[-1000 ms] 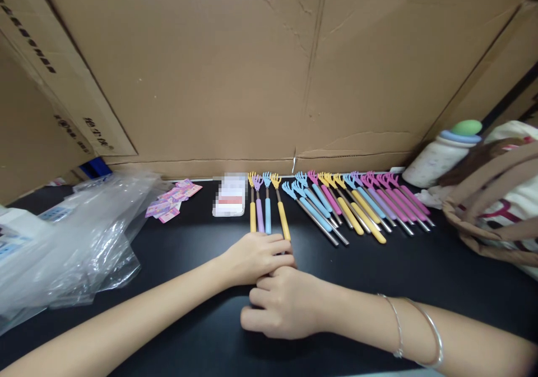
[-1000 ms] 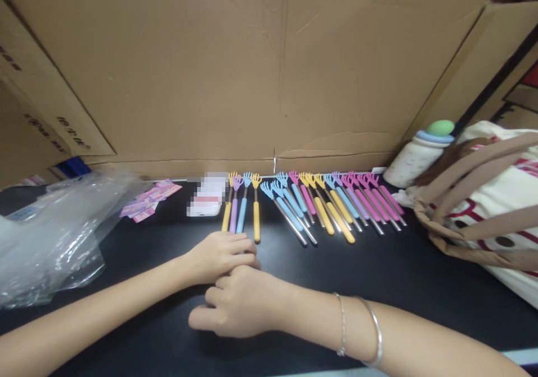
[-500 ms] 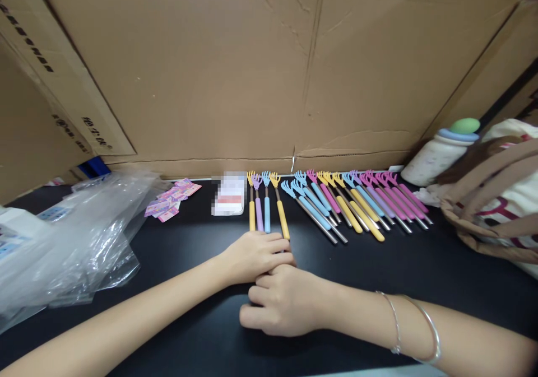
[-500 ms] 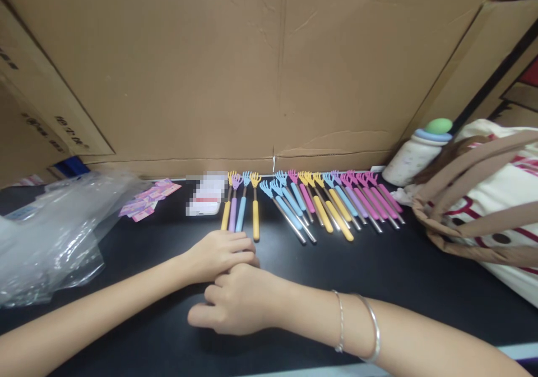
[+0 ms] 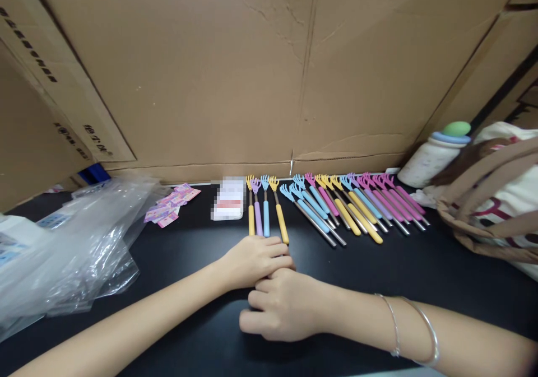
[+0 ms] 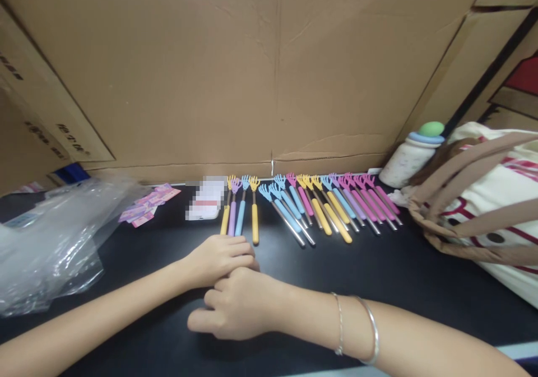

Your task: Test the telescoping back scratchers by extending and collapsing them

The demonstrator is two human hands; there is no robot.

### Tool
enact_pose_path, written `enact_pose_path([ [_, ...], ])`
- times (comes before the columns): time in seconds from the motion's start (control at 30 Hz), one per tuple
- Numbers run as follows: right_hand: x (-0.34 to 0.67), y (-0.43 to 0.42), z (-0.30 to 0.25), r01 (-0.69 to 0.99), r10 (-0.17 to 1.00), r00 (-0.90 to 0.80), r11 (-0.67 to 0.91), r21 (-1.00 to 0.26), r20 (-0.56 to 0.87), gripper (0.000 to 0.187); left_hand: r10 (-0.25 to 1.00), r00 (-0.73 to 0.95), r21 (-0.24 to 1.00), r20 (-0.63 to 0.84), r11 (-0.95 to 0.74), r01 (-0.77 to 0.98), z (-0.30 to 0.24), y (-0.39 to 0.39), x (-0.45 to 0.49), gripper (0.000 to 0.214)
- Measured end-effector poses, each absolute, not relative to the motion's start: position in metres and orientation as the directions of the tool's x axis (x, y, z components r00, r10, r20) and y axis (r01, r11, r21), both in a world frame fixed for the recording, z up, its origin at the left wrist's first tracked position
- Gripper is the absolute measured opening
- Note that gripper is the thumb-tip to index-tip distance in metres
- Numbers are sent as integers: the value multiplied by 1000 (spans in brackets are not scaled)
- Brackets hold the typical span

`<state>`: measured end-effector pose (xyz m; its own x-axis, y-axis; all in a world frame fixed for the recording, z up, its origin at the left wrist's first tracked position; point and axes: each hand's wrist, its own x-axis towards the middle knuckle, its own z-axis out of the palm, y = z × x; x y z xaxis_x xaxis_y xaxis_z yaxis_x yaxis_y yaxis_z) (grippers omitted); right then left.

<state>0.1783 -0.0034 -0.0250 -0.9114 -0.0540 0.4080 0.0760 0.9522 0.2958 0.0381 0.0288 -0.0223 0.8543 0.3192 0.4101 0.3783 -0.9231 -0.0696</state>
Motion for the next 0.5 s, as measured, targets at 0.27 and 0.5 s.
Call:
enact_pose_path([
  [0.27,179,-4,-26,92,-47,-898,953,290,438,11,321,865,-79,386,-923,378,-22,29,39,17],
  [0.5,181,-4,-12,13,-183,-855,927,375,484,13,298,863,-109,407,-922,370,-23,29,39,16],
])
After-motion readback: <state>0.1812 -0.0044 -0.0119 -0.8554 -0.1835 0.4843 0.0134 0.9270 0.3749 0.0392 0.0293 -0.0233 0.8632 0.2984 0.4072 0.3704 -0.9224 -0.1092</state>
